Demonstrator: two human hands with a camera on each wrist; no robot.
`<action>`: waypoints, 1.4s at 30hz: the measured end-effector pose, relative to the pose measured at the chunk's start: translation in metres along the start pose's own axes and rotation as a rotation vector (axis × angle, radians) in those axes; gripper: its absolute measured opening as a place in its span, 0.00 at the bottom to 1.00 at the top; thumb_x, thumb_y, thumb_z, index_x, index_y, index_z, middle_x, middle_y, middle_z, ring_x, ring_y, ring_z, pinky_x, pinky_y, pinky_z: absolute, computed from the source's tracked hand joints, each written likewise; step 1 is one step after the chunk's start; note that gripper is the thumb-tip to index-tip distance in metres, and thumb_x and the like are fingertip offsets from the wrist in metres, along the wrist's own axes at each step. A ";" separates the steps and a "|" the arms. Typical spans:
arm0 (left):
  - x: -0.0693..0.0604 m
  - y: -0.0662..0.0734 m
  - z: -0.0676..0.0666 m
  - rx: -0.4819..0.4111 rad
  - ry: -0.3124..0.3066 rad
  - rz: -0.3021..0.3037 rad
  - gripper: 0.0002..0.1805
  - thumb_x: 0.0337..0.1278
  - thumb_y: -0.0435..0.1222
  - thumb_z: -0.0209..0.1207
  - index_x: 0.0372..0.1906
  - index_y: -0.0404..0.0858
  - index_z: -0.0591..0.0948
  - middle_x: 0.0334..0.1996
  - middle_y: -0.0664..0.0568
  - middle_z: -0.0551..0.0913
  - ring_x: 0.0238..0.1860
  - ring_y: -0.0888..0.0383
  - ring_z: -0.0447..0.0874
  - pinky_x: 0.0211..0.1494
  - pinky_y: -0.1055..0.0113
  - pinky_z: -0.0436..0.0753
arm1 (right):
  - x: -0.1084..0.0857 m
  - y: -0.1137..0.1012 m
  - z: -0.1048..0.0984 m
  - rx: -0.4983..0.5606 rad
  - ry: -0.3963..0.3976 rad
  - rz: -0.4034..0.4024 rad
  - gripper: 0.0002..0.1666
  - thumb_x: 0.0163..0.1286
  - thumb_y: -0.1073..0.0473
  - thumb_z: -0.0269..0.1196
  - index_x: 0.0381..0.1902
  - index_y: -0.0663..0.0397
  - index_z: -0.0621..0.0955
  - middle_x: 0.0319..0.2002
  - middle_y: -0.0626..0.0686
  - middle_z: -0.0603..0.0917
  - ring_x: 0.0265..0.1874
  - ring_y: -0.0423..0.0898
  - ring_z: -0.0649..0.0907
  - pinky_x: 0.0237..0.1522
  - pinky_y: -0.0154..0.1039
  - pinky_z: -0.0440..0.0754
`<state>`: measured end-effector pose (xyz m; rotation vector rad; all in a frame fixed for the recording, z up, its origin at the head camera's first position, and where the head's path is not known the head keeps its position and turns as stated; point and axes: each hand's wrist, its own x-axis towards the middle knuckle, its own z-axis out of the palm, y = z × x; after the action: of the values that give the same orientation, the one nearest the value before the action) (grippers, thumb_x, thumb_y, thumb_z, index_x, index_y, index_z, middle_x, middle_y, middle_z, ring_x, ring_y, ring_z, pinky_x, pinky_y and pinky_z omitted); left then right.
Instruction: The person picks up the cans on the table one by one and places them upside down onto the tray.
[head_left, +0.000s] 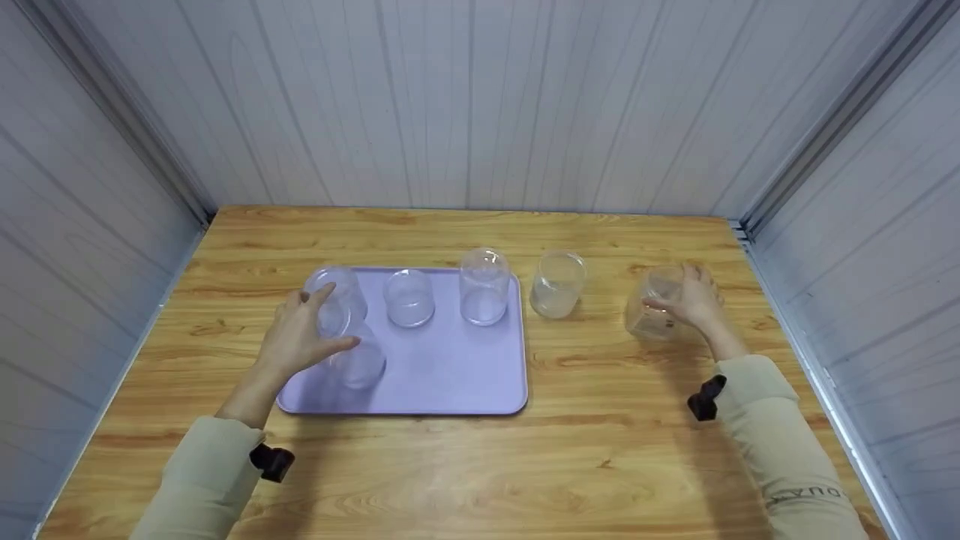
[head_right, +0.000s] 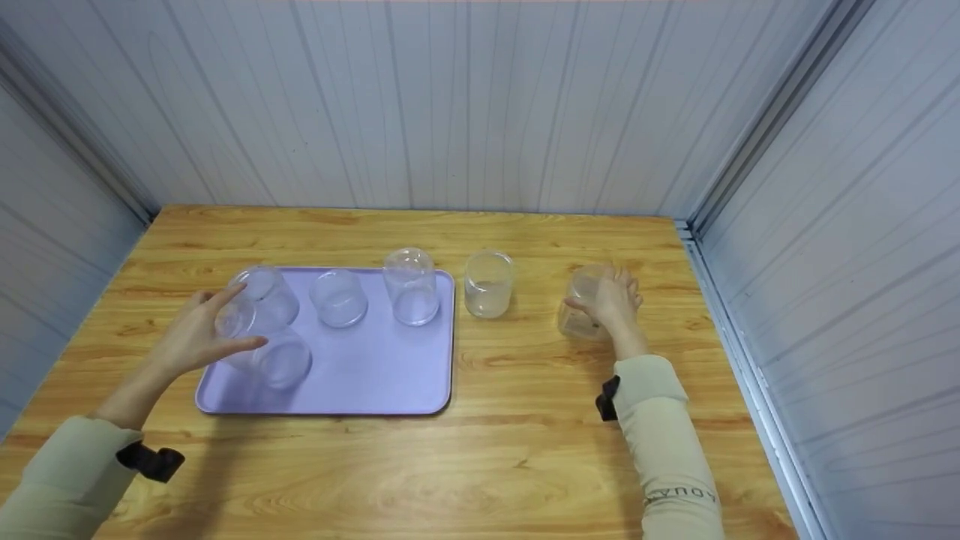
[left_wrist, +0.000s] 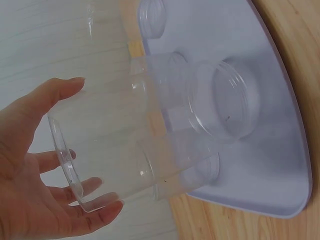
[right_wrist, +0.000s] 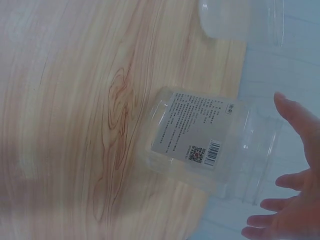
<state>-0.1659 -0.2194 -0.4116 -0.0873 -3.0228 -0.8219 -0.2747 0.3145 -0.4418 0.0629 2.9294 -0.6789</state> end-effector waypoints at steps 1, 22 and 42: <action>0.000 -0.001 -0.001 0.001 -0.004 -0.004 0.48 0.35 0.47 0.67 0.63 0.31 0.59 0.53 0.24 0.60 0.50 0.30 0.60 0.42 0.38 0.69 | 0.001 0.000 0.000 0.000 -0.008 0.007 0.62 0.51 0.40 0.64 0.66 0.70 0.43 0.63 0.75 0.41 0.59 0.74 0.46 0.55 0.66 0.44; 0.004 -0.016 -0.019 0.087 -0.094 -0.069 0.52 0.34 0.52 0.66 0.64 0.30 0.58 0.51 0.22 0.59 0.49 0.27 0.60 0.38 0.38 0.71 | 0.010 -0.001 -0.004 0.005 -0.060 -0.012 0.59 0.53 0.43 0.63 0.66 0.68 0.43 0.62 0.76 0.43 0.57 0.75 0.49 0.53 0.69 0.47; 0.007 -0.023 -0.018 0.091 -0.158 -0.097 0.53 0.34 0.52 0.66 0.64 0.29 0.56 0.53 0.20 0.54 0.52 0.25 0.54 0.41 0.33 0.66 | 0.014 -0.003 -0.001 -0.006 -0.107 -0.013 0.55 0.55 0.46 0.62 0.66 0.67 0.44 0.62 0.77 0.41 0.58 0.75 0.48 0.54 0.66 0.52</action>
<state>-0.1748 -0.2482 -0.4073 -0.0047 -3.2311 -0.7146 -0.2885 0.3123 -0.4410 0.0066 2.8314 -0.6542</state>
